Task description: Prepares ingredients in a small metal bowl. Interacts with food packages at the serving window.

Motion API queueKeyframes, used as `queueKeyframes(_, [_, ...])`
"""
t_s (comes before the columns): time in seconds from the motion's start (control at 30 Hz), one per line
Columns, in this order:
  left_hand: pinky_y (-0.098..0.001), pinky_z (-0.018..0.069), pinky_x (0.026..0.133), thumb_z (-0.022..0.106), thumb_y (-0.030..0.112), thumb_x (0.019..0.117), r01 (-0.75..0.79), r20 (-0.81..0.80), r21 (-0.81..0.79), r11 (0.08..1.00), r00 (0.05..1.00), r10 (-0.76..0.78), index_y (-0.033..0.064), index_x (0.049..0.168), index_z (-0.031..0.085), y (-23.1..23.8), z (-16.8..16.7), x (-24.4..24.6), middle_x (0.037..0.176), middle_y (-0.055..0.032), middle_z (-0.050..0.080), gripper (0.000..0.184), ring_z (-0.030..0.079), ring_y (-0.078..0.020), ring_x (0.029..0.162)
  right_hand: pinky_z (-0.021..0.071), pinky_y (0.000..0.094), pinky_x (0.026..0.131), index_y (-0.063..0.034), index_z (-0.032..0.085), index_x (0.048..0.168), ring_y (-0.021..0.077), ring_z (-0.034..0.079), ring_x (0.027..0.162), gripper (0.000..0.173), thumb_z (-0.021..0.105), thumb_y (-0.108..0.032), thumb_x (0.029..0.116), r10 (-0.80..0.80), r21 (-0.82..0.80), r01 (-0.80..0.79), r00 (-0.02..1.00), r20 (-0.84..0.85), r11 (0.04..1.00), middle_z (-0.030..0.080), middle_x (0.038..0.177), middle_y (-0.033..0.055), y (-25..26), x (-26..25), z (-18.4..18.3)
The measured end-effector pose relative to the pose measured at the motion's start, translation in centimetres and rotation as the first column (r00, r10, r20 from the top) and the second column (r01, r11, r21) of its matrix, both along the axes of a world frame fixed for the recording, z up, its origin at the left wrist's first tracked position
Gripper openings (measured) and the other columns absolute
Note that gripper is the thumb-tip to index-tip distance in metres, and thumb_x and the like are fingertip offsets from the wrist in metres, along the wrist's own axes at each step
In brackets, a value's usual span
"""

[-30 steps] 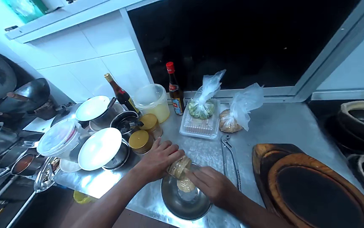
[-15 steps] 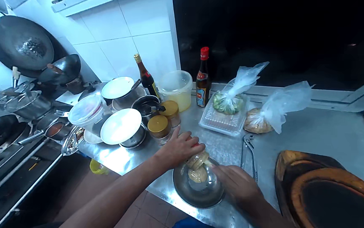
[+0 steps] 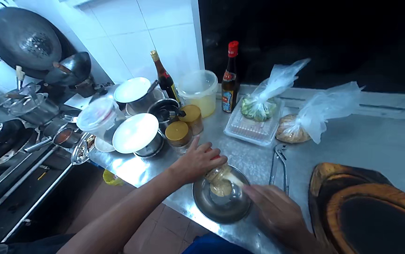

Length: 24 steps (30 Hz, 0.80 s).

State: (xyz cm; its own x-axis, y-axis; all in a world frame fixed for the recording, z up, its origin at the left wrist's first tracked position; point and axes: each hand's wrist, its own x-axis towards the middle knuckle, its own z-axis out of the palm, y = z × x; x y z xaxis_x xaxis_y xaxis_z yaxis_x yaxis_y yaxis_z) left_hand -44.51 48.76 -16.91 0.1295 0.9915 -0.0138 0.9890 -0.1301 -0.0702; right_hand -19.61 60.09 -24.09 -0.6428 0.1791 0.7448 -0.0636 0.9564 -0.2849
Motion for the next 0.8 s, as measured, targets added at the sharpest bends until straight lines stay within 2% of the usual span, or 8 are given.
queueKeyframes(0.13, [-0.0756, 0.0296, 0.112, 0.09, 0.007, 0.067, 0.015, 0.003, 0.011, 1.0, 1.0, -0.015, 0.025, 0.137, 0.059, -0.1, 0.4, 0.1, 0.135, -0.0092, 0.062, 0.079, 0.052, -0.0402, 0.133, 0.0573, 0.0286, 0.081, -0.0083, 0.073, 0.117, 0.0186, 0.07, 0.087, 0.027, 0.052, -0.004, 0.1008, 0.017, -0.049, -0.017, 1.0, 0.001, 0.999, 0.075, 0.098, 0.0077, -0.7, 0.0, -1.2])
queueKeyframes(0.27, [-0.0704, 0.0375, 0.109, 0.095, 0.014, 0.0589, 0.023, 0.019, 0.069, 0.997, 1.0, -0.024, 0.0245, 0.136, 0.059, -1.0, -0.2, -0.7, 0.132, -0.009, 0.064, 0.086, 0.056, -0.0384, 0.128, 0.0565, 0.0272, 0.082, -0.0108, 0.072, 0.117, 0.0168, 0.069, 0.089, 0.026, 0.052, -0.006, 0.1016, 0.031, -0.027, -0.031, 1.0, -0.004, 0.999, 0.075, 0.1, 0.0063, -0.1, -0.2, 1.3])
queueKeyframes(0.37, [-0.0706, 0.0365, 0.109, 0.093, 0.015, 0.0624, 0.026, -0.004, 0.081, 0.996, 1.0, -0.026, 0.0257, 0.135, 0.059, -0.8, 0.1, -0.5, 0.132, -0.0083, 0.064, 0.081, 0.056, -0.0386, 0.128, 0.0574, 0.0292, 0.082, -0.0093, 0.073, 0.118, 0.0182, 0.07, 0.09, 0.027, 0.053, -0.003, 0.1003, 0.067, -0.001, -0.067, 0.997, 0.035, 0.998, 0.075, 0.101, 0.0063, 0.3, -0.5, 0.1])
queueKeyframes(0.43, [-0.0705, 0.0369, 0.109, 0.092, 0.014, 0.0632, 0.013, -0.016, 0.086, 0.996, 1.0, -0.011, 0.0269, 0.134, 0.06, -0.7, 0.3, -0.7, 0.131, -0.0073, 0.064, 0.079, 0.056, -0.0372, 0.127, 0.0565, 0.0275, 0.082, -0.0099, 0.071, 0.119, 0.0175, 0.068, 0.089, 0.027, 0.051, -0.004, 0.1017, 0.066, -0.014, -0.065, 0.997, 0.039, 0.998, 0.074, 0.1, 0.0064, 0.4, 0.4, 1.0])
queueKeyframes(0.57, [-0.069, 0.0345, 0.112, 0.096, 0.019, 0.0579, -0.019, 0.04, 0.043, 0.999, 0.999, 0.017, 0.0249, 0.138, 0.059, -1.1, -0.3, -0.6, 0.132, -0.0065, 0.064, 0.088, 0.056, -0.0351, 0.129, 0.0574, 0.0291, 0.081, -0.0099, 0.073, 0.115, 0.0176, 0.07, 0.089, 0.026, 0.053, -0.003, 0.1002, 0.065, 0.03, -0.066, 0.997, 0.034, 0.997, 0.075, 0.101, 0.0059, 0.4, -1.1, 1.1])
queueKeyframes(0.67, [-0.0671, 0.0345, 0.113, 0.095, 0.023, 0.0601, -0.02, 0.049, 0.061, 0.998, 0.999, 0.017, 0.0259, 0.136, 0.059, -1.1, -0.2, -0.8, 0.131, -0.0034, 0.064, 0.084, 0.055, -0.0323, 0.131, 0.0576, 0.0279, 0.081, -0.0097, 0.074, 0.115, 0.0171, 0.07, 0.088, 0.026, 0.053, -0.005, 0.1007, 0.065, -0.08, -0.061, 0.997, 0.047, 0.995, 0.075, 0.099, 0.0055, -0.2, -0.4, 0.6])
queueKeyframes(0.73, [-0.0662, 0.0364, 0.112, 0.093, 0.024, 0.0632, -0.057, 0.097, 0.103, 0.993, 0.994, 0.047, 0.0238, 0.135, 0.061, -1.9, -0.7, -1.6, 0.133, -0.0036, 0.063, 0.079, 0.054, -0.0319, 0.132, 0.0562, 0.0228, 0.081, -0.0107, 0.074, 0.111, 0.0125, 0.068, 0.087, 0.023, 0.053, -0.011, 0.1027, 0.014, -0.227, -0.005, 0.999, 0.039, 0.974, 0.075, 0.094, 0.0038, -0.5, 0.8, 2.3])
queueKeyframes(0.8, [-0.0625, 0.0403, 0.111, 0.09, 0.026, 0.0649, -0.103, 0.208, 0.184, 0.977, 0.976, 0.063, 0.0187, 0.136, 0.062, -3.1, -1.7, -2.2, 0.135, -0.0054, 0.063, 0.077, 0.054, -0.0314, 0.133, 0.0557, 0.019, 0.074, -0.0105, 0.076, 0.107, 0.0066, 0.066, 0.079, 0.022, 0.055, -0.017, 0.1026, -0.053, -0.347, 0.054, 0.999, 0.014, 0.936, 0.073, 0.086, 0.0016, -0.7, 1.4, 4.1])
